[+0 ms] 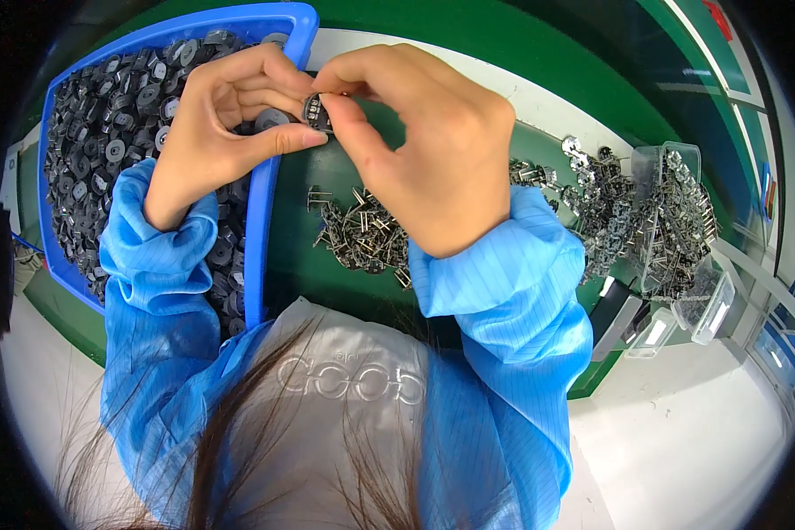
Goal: The person assembles small metal pins into plastic housings by hand at a factory workbench.
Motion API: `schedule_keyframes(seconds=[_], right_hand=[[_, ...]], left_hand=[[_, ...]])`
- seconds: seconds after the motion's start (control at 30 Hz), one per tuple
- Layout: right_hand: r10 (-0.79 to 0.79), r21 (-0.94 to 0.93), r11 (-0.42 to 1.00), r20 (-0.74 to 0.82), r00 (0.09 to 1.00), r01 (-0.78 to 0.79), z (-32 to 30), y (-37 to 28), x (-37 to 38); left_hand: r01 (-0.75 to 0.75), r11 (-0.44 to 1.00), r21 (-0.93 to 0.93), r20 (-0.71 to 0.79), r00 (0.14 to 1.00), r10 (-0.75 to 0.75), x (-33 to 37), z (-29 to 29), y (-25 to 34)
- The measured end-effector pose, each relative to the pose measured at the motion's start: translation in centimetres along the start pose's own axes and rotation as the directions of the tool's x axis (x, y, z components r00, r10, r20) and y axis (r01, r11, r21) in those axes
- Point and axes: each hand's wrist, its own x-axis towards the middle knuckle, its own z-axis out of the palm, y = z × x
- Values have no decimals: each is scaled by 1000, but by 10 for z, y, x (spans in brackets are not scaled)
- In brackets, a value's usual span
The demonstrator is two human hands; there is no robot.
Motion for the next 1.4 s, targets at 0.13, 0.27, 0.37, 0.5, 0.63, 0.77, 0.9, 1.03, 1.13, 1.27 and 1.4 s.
schedule_keyframes(seconds=[0.13, 0.27, 0.37, 0.5, 0.63, 0.77, 0.9, 1.03, 1.13, 1.27, 1.4], right_hand=[[-181, -277, 943, 35, 983, 183, 6, -7, 0], [-262, -270, 926, 40, 964, 263, 12, -3, 5], [131, 58, 990, -10, 991, -130, 18, -1, 4], [97, 151, 984, 8, 995, -97, 23, 11, -1], [45, -12, 999, -57, 997, -46, 33, 17, 1], [48, 57, 997, -19, 999, -47, 28, 21, 6], [211, 396, 883, 147, 966, -253, 16, 48, 27], [458, 218, 855, 107, 882, -470, -13, 107, 48], [495, 137, 854, 80, 865, -502, -18, 152, 47], [592, 128, 794, 55, 804, -594, -24, 150, 50], [534, -245, 804, -101, 839, -541, -40, 162, 42]], left_hand=[[61, 995, -79, -21, 998, -63, 1, 2, 0], [179, 964, -199, 6, 983, -181, 0, -4, 2], [221, 970, -99, -108, 967, -231, -1, -5, 3], [141, 990, 11, -141, 980, -138, -1, -6, 1], [98, 995, 19, -224, 970, -91, 0, -3, -1], [52, 998, 44, -210, 977, -42, -2, -7, -3], [156, 980, -128, -270, 945, -185, 11, -4, 16], [229, 956, -183, -237, 934, -269, 10, -20, 10], [246, 958, -144, -162, 950, -268, 9, -15, 9], [-194, 902, -386, -25, 980, 200, 28, -12, -32], [286, 957, -48, -51, 956, -288, 13, -17, 6]])
